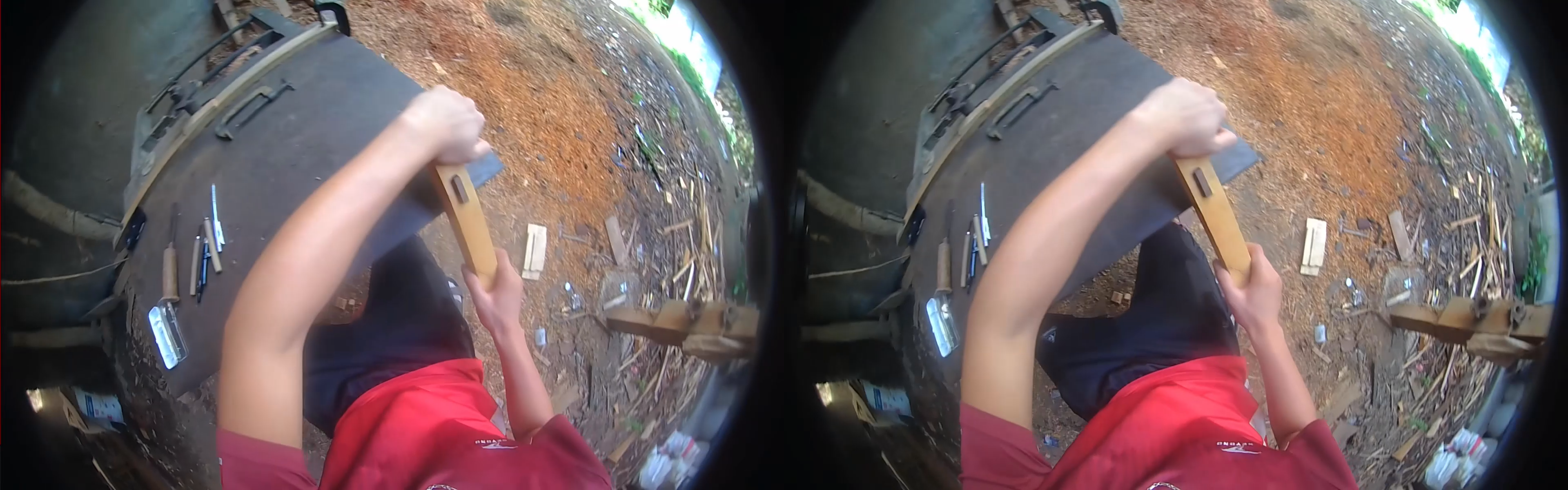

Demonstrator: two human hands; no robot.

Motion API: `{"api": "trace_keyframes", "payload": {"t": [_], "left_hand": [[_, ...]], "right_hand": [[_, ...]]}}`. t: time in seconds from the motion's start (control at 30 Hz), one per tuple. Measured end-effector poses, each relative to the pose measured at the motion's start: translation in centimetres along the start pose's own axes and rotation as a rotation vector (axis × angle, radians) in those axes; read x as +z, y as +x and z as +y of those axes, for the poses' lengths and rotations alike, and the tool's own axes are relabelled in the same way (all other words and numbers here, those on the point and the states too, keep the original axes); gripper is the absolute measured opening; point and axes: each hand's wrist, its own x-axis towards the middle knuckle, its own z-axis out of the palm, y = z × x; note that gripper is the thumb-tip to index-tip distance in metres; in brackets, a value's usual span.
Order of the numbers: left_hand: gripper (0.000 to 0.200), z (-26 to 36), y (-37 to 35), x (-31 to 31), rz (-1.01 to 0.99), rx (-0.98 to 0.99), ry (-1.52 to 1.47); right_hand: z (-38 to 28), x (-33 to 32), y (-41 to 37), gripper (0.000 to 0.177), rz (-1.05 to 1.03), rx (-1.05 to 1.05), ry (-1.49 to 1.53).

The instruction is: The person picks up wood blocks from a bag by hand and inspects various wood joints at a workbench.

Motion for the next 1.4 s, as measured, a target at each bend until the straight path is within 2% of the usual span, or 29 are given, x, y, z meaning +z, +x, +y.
{"api": "trace_keyframes", "payload": {"t": [0.1, 0.47, 0.6, 0.67, 0.73, 0.8, 0.83, 0.87, 0.9, 0.93, 0.97, 1.07, 1.13, 1.33, 1.4], "left_hand": [[0.047, -0.3, 0.7, 0.5, 0.080, 0.027, -0.011], [0.047, 0.8, 1.2, 0.1, 0.114, 0.041, 0.004], [0.045, 3.7, 1.0, -4.8, 0.210, 0.106, 0.037], [0.044, 5.2, 1.1, -7.1, 0.353, 0.127, 0.061], [0.042, 5.8, -0.1, -10.9, 0.278, 0.224, 0.105], [0.042, 5.8, 0.0, -11.3, 0.256, 0.215, 0.085], [0.044, 5.7, 0.3, -9.8, 0.265, 0.158, 0.039], [0.046, 5.7, 0.5, -7.9, 0.272, 0.099, -0.006], [0.047, 3.9, 1.3, -5.0, 0.178, 0.121, 0.013], [0.048, 1.2, 2.6, 0.7, 0.117, 0.144, 0.056], [0.048, 2.1, 2.5, 0.3, 0.126, 0.130, 0.038], [0.047, 2.4, 2.6, -0.9, 0.203, 0.211, 0.095], [0.045, 2.0, 2.2, -0.3, 0.213, 0.207, 0.099], [0.046, 2.5, 2.3, -1.1, 0.254, 0.242, 0.143], [0.048, 3.2, 2.6, -1.3, 0.184, 0.231, 0.167]], "right_hand": [[0.0, -0.3, 0.4, 0.039, -0.034, 0.033, -0.001], [1.0, -1.2, 0.4, 0.037, -0.011, -0.033, -0.002], [0.1, -4.9, -0.3, 0.035, 0.026, -0.017, 0.034], [-0.7, -7.4, -0.6, 0.036, 0.057, -0.031, 0.008], [-1.3, -8.7, -0.7, 0.037, 0.075, -0.056, -0.022], [-1.0, -9.0, -0.6, 0.037, 0.066, -0.118, -0.009], [-0.5, -7.4, -0.5, 0.034, 0.059, -0.072, 0.119], [-0.4, -5.7, -0.2, 0.035, 0.045, -0.074, 0.074], [0.5, -3.0, 0.0, 0.037, 0.030, 0.021, 0.108], [1.7, -0.6, 0.3, 0.039, -0.056, 0.125, 0.031], [3.8, 1.4, 0.5, 0.038, -0.002, 0.044, -0.003], [4.7, 2.8, 1.5, 0.037, 0.136, -0.096, 0.094], [4.4, 2.5, 0.2, 0.036, 0.062, -0.061, 0.101], [2.8, 0.0, 1.0, 0.034, 0.017, -0.037, 0.129], [2.4, -0.5, 0.9, 0.034, 0.026, -0.031, 0.119]]}}
